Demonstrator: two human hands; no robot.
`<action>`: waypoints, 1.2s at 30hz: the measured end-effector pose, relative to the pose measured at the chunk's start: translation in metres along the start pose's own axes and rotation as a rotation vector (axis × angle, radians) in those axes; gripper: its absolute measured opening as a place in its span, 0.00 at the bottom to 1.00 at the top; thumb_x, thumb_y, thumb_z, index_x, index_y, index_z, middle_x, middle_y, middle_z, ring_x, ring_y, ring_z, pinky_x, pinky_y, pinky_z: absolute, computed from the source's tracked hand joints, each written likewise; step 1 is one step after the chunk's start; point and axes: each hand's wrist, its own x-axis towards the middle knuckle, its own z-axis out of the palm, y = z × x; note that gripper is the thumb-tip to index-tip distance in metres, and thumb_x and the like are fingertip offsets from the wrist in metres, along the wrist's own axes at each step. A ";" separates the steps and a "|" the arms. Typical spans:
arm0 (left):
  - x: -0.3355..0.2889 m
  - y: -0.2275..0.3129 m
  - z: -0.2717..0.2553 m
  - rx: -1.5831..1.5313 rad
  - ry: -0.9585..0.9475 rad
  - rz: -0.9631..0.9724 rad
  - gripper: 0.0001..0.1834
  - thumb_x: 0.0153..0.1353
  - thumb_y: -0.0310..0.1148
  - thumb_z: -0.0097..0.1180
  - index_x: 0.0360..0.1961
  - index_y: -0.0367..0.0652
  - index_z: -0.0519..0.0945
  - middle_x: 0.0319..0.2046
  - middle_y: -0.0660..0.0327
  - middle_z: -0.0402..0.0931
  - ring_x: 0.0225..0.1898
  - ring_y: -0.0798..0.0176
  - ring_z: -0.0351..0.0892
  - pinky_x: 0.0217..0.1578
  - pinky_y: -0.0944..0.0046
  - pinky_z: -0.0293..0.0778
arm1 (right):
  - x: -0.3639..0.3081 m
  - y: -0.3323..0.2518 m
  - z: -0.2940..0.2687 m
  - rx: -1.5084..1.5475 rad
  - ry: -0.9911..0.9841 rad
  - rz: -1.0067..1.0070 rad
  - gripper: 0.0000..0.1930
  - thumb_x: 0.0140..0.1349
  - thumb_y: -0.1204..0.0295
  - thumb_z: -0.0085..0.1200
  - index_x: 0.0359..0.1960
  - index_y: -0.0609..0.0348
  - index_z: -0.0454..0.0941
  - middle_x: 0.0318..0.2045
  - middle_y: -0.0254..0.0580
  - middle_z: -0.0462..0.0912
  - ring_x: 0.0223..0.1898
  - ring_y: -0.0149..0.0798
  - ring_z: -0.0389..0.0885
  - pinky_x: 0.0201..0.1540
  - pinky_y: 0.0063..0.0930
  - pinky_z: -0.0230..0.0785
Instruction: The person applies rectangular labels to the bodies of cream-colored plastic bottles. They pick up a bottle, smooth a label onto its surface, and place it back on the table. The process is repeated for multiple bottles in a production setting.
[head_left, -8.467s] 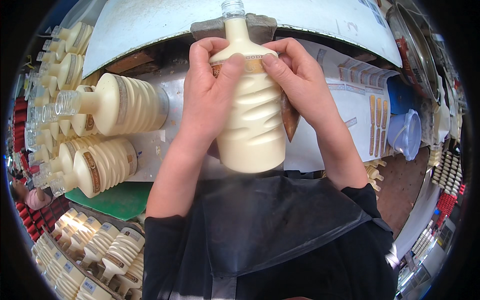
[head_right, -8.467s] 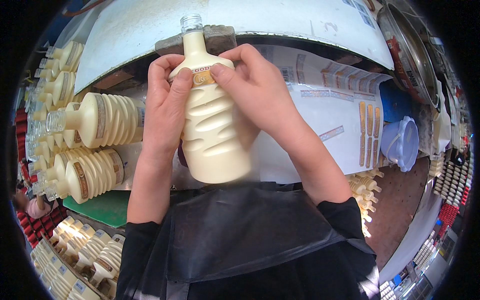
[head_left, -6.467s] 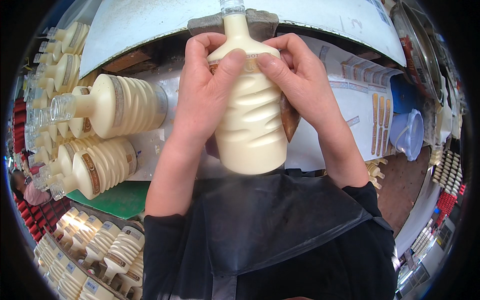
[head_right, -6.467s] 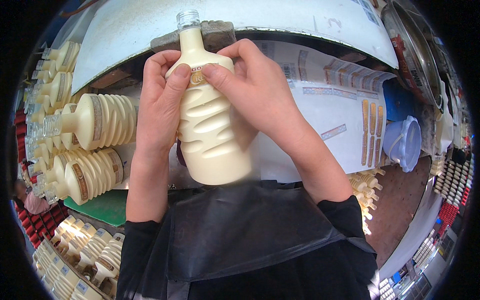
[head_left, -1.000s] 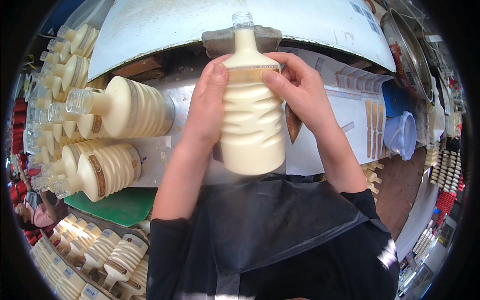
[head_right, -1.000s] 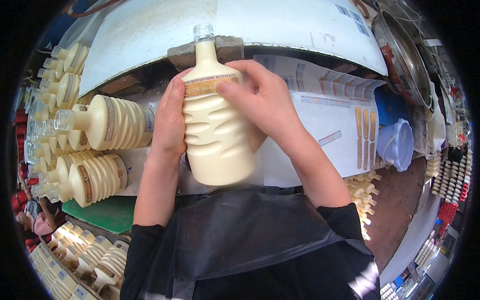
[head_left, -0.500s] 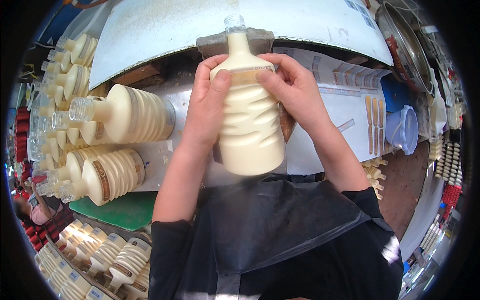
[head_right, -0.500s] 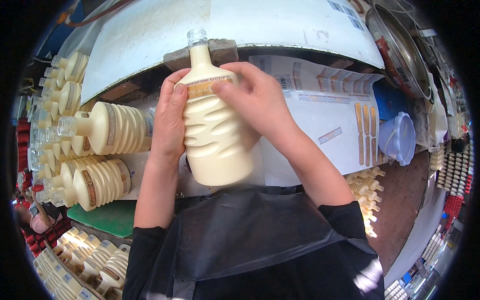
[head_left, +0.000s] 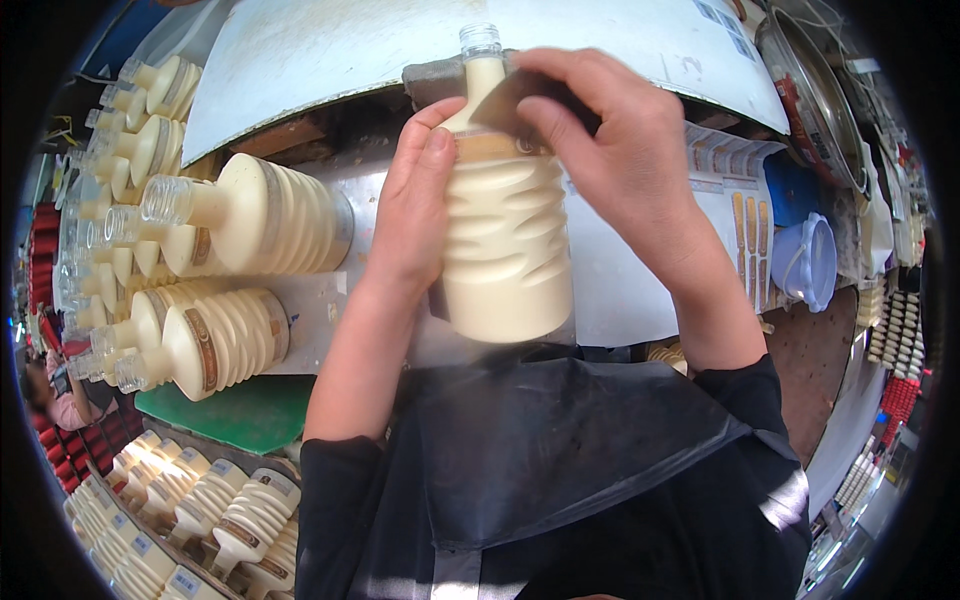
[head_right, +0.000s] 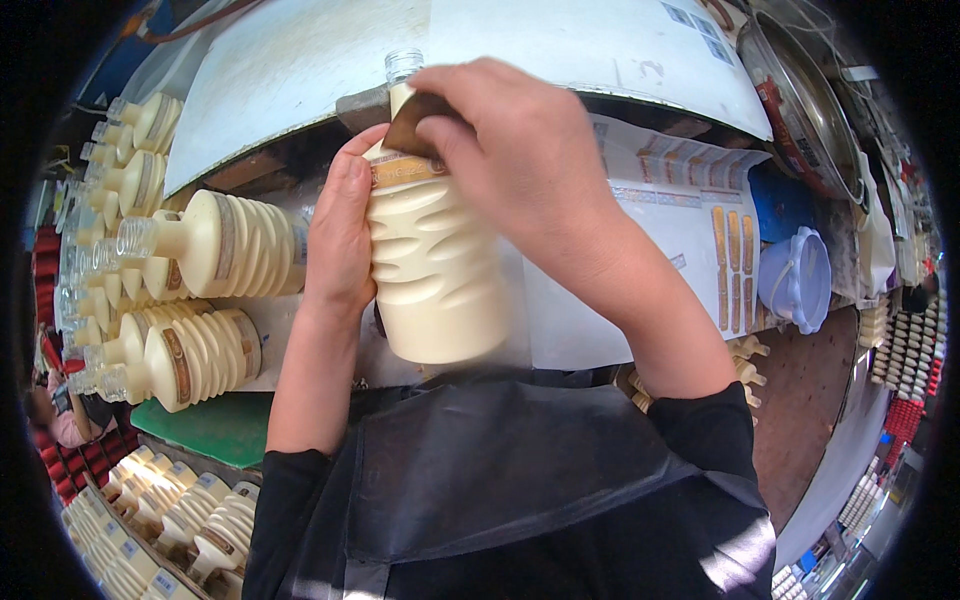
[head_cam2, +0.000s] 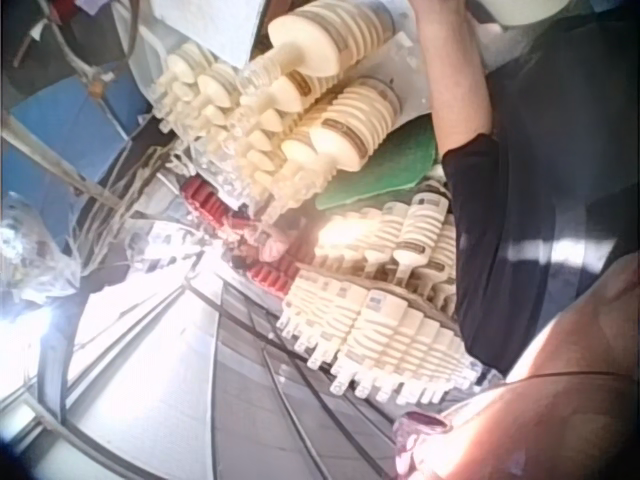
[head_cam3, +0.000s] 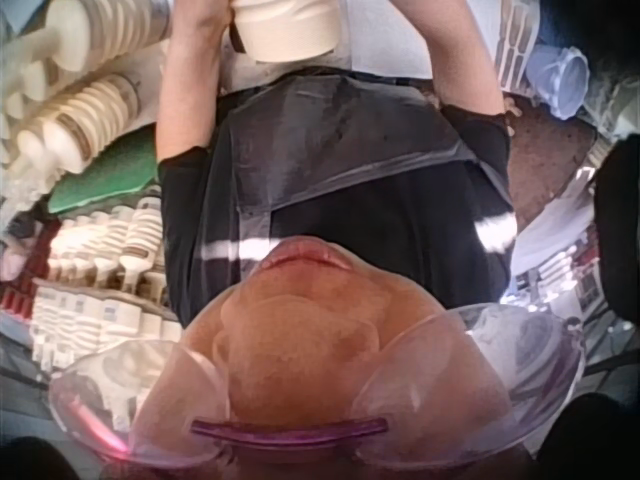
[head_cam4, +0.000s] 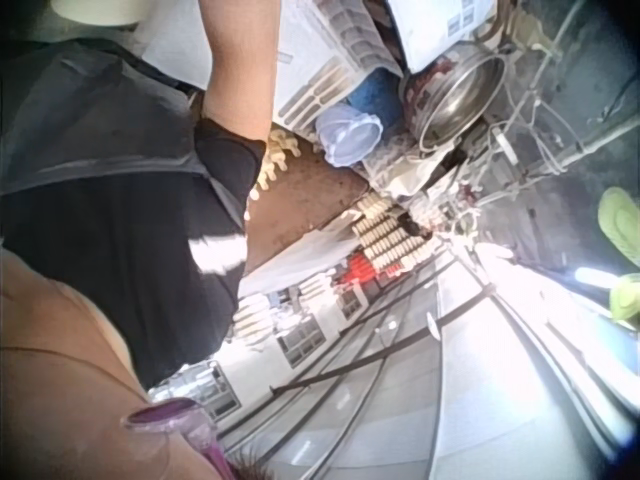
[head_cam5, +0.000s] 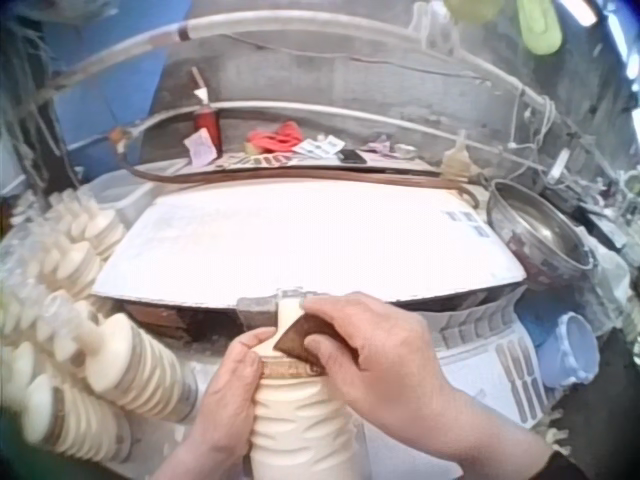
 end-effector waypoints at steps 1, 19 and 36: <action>0.001 -0.001 0.000 -0.027 0.006 0.004 0.24 0.82 0.42 0.38 0.70 0.40 0.65 0.56 0.53 0.78 0.55 0.60 0.81 0.59 0.57 0.78 | 0.002 -0.002 0.000 -0.094 0.049 -0.084 0.12 0.59 0.80 0.65 0.44 0.60 0.86 0.35 0.40 0.87 0.36 0.38 0.87 0.39 0.26 0.78; 0.008 0.006 0.004 0.266 0.090 0.036 0.25 0.74 0.45 0.58 0.62 0.40 0.68 0.51 0.58 0.75 0.49 0.70 0.75 0.52 0.67 0.74 | 0.002 -0.004 0.038 0.188 0.064 0.214 0.18 0.68 0.76 0.51 0.59 0.63 0.70 0.52 0.51 0.81 0.52 0.48 0.82 0.59 0.36 0.72; -0.001 -0.004 0.002 -0.065 0.046 -0.022 0.27 0.82 0.48 0.39 0.70 0.40 0.65 0.60 0.56 0.76 0.59 0.63 0.76 0.62 0.61 0.73 | -0.034 0.050 0.033 0.365 0.292 0.354 0.19 0.72 0.73 0.55 0.62 0.64 0.69 0.54 0.45 0.78 0.56 0.36 0.76 0.60 0.29 0.70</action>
